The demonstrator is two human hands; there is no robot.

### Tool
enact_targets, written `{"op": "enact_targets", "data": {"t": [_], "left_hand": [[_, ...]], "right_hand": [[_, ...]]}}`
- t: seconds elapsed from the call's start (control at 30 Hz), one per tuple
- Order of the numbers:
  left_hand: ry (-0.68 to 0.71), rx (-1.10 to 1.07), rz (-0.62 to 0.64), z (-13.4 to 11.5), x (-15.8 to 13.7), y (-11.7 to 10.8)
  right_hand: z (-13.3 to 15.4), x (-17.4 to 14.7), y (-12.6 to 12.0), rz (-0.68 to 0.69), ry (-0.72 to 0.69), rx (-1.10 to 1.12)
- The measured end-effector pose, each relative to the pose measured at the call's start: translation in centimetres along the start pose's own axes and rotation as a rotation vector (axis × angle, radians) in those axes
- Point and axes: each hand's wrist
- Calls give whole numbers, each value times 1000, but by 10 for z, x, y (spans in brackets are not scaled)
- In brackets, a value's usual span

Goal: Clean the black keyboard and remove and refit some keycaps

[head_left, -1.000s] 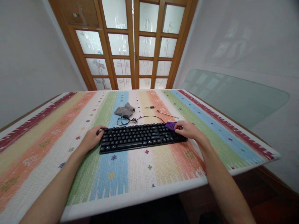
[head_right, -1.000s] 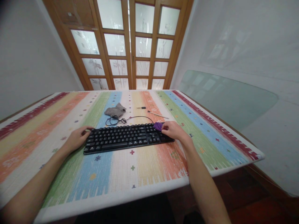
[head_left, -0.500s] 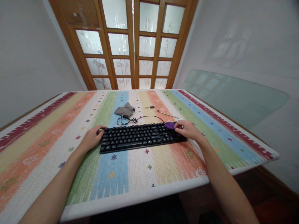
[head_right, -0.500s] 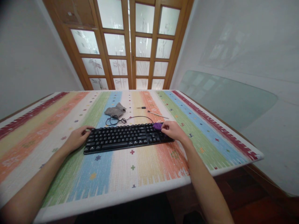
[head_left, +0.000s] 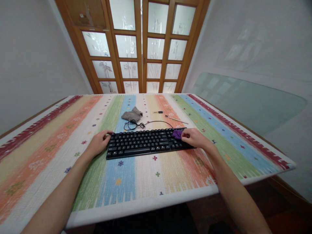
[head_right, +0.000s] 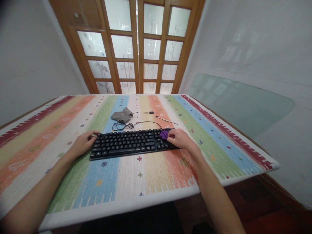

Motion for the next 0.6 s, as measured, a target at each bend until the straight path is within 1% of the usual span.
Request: {"op": "enact_targets", "data": {"t": [0.1, 0.17, 0.27, 0.33, 0.43, 0.53, 0.6], "left_hand": [[5, -4, 1, 1, 0, 0], [11, -8, 2, 2, 0, 1], [18, -9, -2, 4, 0, 2], [21, -7, -4, 5, 0, 2], [27, 1, 4, 5, 0, 2], [28, 5, 12, 4, 0, 1], [25, 1, 10, 4, 0, 2]], "right_hand": [[-1, 0, 1, -22, 4, 66], [1, 0, 2, -81, -26, 137], [11, 3, 7, -178, -124, 250], [22, 6, 13, -198, -208, 312], [40, 11, 29, -150, -345, 356], [48, 14, 45, -8, -458, 287], [48, 14, 51, 46, -495, 227]]}}
Point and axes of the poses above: each hand's wrist, its own x-axis towards the middle knuckle, its own y-axis out of the palm, z = x × y, and after that the axes turned 8 degrees about x, right-handed
